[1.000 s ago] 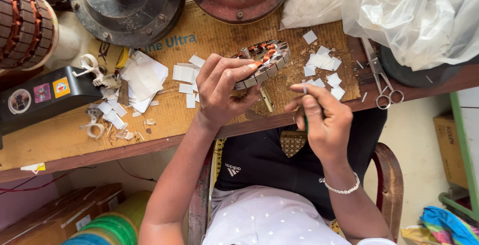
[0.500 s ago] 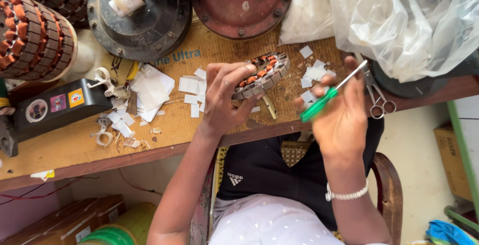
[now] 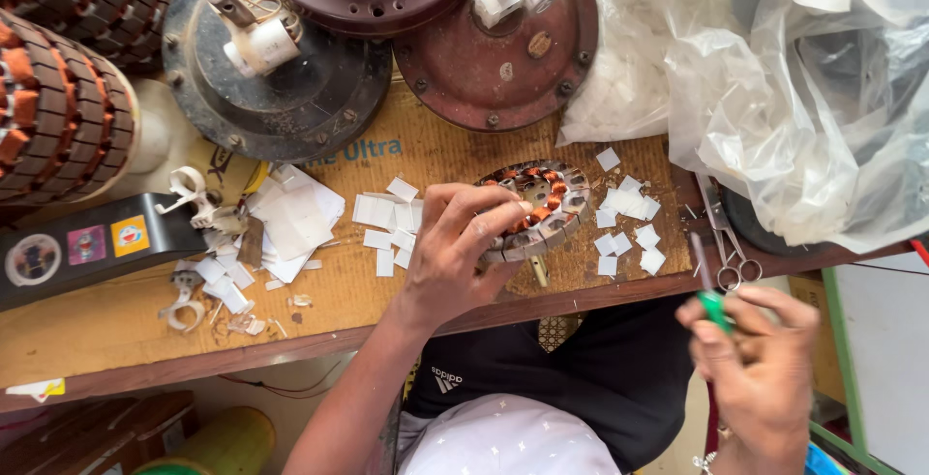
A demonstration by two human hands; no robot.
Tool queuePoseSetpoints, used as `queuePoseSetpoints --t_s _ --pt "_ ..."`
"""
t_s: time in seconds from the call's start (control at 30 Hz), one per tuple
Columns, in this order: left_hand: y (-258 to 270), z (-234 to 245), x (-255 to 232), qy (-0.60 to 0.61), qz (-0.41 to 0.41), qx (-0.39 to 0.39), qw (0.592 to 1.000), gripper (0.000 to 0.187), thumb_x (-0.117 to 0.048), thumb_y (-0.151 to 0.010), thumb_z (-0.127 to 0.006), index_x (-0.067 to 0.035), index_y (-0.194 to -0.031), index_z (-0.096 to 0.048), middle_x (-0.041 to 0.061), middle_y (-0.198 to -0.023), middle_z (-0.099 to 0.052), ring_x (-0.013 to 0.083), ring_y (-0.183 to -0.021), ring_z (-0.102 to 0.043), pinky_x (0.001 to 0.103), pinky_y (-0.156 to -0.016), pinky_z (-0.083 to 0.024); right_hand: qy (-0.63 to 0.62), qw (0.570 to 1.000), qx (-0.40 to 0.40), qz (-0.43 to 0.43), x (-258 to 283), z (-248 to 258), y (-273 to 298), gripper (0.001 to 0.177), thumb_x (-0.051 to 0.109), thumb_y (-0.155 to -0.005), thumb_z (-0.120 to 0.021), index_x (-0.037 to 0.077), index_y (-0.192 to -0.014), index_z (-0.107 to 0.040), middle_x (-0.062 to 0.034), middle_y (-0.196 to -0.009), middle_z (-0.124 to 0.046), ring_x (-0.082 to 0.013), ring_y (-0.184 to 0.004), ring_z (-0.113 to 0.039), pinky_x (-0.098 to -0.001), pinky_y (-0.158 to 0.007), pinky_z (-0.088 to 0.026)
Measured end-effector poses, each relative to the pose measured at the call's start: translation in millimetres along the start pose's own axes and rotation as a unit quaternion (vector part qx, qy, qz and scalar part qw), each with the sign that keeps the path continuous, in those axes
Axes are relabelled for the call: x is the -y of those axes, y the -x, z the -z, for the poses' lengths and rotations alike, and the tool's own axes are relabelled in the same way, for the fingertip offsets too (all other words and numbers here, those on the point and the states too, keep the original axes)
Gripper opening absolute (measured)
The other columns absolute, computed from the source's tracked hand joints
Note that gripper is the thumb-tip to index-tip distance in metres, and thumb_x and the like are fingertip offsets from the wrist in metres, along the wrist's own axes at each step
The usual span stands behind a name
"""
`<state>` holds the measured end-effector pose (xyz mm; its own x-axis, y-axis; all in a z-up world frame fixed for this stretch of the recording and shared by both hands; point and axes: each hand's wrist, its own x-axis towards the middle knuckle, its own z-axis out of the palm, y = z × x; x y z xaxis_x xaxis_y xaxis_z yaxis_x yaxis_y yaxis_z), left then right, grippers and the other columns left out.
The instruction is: The person inserts small white insulating pieces into the slots of a motor stator. They use a green screwdriver to press the pieces into place and scissors to trim excess material. The work is performed on a cluttered workbench with other motor parts nearby.
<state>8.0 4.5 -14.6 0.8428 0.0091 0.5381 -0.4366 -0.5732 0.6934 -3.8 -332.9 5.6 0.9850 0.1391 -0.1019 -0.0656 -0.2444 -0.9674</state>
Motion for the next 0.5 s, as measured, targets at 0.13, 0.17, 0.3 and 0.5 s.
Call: queuePoseSetpoints --t_s 0.13,0.17,0.3,0.5 --pt "5.1 -0.6 1.6 -0.049 0.002 -0.012 0.999 0.058 -0.011 -0.066 -0.090 -0.016 -0.121 -0.069 -0.002 -0.124 -0.065 0.0252 -0.113 -0.056 0.037 -0.102 -0.047 0.107 0.981 -0.155 0.051 3.0 -5.3 -6.7 0.017 0.006 -0.109 -0.071 -0.001 -0.118 -0.059 -0.0078 -0.095 -0.063 -0.0095 -0.078 -0.059 -0.0188 -0.071 -0.047" --pt "5.1 1.0 2.1 -0.052 0.001 -0.011 0.999 0.058 -0.012 -0.065 -0.091 -0.015 -0.120 -0.070 -0.003 -0.124 -0.065 0.0250 -0.112 -0.056 0.036 -0.100 -0.047 0.167 0.973 -0.147 0.067 6.1 -6.5 -10.1 0.015 0.004 -0.110 -0.071 -0.003 -0.120 -0.063 -0.0100 -0.097 -0.062 -0.0101 -0.083 -0.058 -0.0190 -0.077 -0.048" --pt "2.6 8.8 5.7 -0.077 -0.037 0.002 0.996 0.059 -0.017 -0.070 -0.096 -0.015 -0.123 -0.071 -0.006 -0.124 -0.067 0.0213 -0.111 -0.059 0.034 -0.099 -0.048 0.200 0.966 -0.152 0.053 14.8 -12.0 -20.7 0.046 0.011 -0.086 -0.075 -0.003 -0.128 -0.060 -0.0097 -0.101 -0.063 -0.0116 -0.079 -0.056 -0.0220 -0.068 -0.045" --pt "-2.5 19.3 7.5 -0.009 -0.038 0.029 0.999 0.062 -0.003 -0.069 -0.086 -0.014 -0.128 -0.069 0.002 -0.128 -0.066 0.0272 -0.115 -0.060 0.038 -0.102 -0.052 0.042 0.962 -0.171 0.211 0.1 -10.8 -9.6 0.039 0.032 -0.092 -0.082 0.001 -0.102 -0.060 -0.0065 -0.087 -0.064 -0.0157 -0.074 -0.059 -0.0227 -0.071 -0.049"
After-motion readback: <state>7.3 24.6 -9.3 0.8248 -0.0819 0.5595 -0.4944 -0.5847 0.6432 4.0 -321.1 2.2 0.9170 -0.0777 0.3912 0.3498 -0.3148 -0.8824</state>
